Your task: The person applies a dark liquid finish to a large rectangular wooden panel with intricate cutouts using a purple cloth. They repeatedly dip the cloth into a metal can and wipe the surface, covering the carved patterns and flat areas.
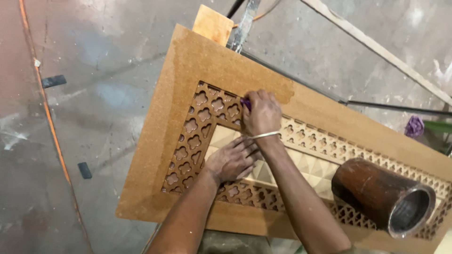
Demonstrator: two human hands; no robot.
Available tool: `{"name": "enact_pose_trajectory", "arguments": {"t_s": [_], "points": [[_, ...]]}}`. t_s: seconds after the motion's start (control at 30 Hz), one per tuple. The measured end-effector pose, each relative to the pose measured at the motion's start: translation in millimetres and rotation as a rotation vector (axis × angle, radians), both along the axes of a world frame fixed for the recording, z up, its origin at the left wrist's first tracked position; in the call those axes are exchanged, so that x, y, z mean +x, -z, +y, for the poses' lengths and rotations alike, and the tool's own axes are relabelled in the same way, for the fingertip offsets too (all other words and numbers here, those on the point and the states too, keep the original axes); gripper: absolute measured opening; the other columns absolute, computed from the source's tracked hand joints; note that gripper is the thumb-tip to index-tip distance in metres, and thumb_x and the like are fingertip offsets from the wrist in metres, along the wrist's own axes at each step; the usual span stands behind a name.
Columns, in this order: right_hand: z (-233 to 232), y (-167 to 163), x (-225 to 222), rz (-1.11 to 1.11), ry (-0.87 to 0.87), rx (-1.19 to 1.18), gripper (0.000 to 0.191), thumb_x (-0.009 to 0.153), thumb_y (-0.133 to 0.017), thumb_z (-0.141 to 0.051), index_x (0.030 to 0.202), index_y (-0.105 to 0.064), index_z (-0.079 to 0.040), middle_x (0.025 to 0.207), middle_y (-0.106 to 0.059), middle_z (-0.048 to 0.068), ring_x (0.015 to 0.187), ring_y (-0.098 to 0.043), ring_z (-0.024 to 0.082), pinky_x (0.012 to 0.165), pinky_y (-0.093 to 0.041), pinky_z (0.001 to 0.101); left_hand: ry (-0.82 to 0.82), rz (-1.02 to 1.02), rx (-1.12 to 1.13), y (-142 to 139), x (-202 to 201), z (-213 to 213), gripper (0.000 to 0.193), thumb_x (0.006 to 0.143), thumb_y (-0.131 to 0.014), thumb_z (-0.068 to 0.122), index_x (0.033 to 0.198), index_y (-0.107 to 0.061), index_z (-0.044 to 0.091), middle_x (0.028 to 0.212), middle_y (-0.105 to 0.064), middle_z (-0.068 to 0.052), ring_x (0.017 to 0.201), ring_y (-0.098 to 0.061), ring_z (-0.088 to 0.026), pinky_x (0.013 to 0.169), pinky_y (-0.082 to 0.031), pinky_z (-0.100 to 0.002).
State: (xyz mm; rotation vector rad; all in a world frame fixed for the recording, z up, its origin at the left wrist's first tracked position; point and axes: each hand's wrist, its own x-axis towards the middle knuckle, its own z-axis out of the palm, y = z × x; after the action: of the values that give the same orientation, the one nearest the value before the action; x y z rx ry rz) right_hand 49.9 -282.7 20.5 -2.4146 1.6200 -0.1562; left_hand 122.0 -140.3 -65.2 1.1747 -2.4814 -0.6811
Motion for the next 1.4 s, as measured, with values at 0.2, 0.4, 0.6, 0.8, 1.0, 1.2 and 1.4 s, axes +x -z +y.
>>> {"name": "enact_pose_trajectory", "arguments": {"t_s": [0.2,0.4,0.6,0.8,1.0,1.2,1.4], "points": [[-5.2,-8.3,-17.6,0.025,-0.092,0.056,0.022,0.083,-0.079,-0.02,0.101,-0.075,-0.009,0.098,-0.068,0.012,0.095,-0.064,0.031,0.085,-0.052,0.045,-0.006,0.017,0.033,-10.2,3.6,0.0,0.054,0.103,-0.039,0.042,0.145,-0.052,0.011,0.157,-0.044,-0.014,0.148,-0.036,-0.028,0.127,-0.015,-0.045],[4.8,-16.9,-24.4,0.166,-0.013,0.117,0.021,0.089,-0.078,-0.025,0.108,-0.079,-0.015,0.099,-0.067,0.011,0.092,-0.063,0.028,0.083,-0.053,0.0428,0.0,0.036,0.101,-15.9,9.8,-1.6,0.048,0.102,-0.042,0.041,0.137,-0.058,0.013,0.158,-0.046,-0.012,0.15,-0.036,-0.027,0.128,-0.016,-0.045],[-6.5,-18.8,-19.1,0.295,-0.327,0.095,0.037,0.082,-0.075,-0.022,0.118,-0.076,-0.015,0.106,-0.066,0.014,0.094,-0.061,0.027,0.082,-0.053,0.0405,-0.048,0.045,-0.055,-12.1,3.1,-2.9,0.055,0.1,-0.04,0.043,0.143,-0.054,0.011,0.156,-0.044,-0.014,0.147,-0.034,-0.027,0.126,-0.016,-0.044],[-28.6,-42.3,-42.7,0.244,-0.166,0.274,0.03,0.094,-0.07,-0.026,0.124,-0.073,-0.022,0.114,-0.068,0.009,0.102,-0.063,0.026,0.094,-0.052,0.043,-0.007,-0.023,0.012,-16.0,8.9,-1.3,0.05,0.105,-0.038,0.042,0.143,-0.051,0.012,0.162,-0.042,-0.012,0.153,-0.031,-0.025,0.129,-0.014,-0.044],[-2.1,-26.1,-19.9,0.184,-0.215,0.106,0.034,0.093,-0.068,-0.023,0.125,-0.073,-0.012,0.115,-0.067,0.018,0.102,-0.063,0.031,0.094,-0.052,0.0464,-0.024,0.017,-0.03,-15.4,6.4,-3.4,0.053,0.101,-0.042,0.043,0.142,-0.053,0.011,0.154,-0.044,-0.014,0.147,-0.035,-0.027,0.126,-0.016,-0.047],[-20.7,-45.7,-68.3,0.089,0.048,0.627,0.032,0.097,-0.065,-0.028,0.125,-0.073,-0.016,0.113,-0.072,0.011,0.1,-0.068,0.024,0.096,-0.057,0.0377,-0.028,-0.026,-0.055,-20.7,8.7,-3.3,0.051,0.104,-0.039,0.041,0.144,-0.051,0.011,0.16,-0.042,-0.012,0.152,-0.033,-0.026,0.128,-0.016,-0.045],[35.6,-163.3,-277.2,-0.512,0.662,0.716,0.054,0.085,-0.068,-0.012,0.137,-0.055,-0.003,0.12,-0.066,0.013,0.1,-0.065,0.017,0.084,-0.055,0.0295,-0.03,-0.067,-0.089,-18.7,0.4,-7.4,0.056,0.101,-0.038,0.043,0.142,-0.051,0.009,0.158,-0.041,-0.01,0.148,-0.033,-0.022,0.124,-0.017,-0.043]]}}
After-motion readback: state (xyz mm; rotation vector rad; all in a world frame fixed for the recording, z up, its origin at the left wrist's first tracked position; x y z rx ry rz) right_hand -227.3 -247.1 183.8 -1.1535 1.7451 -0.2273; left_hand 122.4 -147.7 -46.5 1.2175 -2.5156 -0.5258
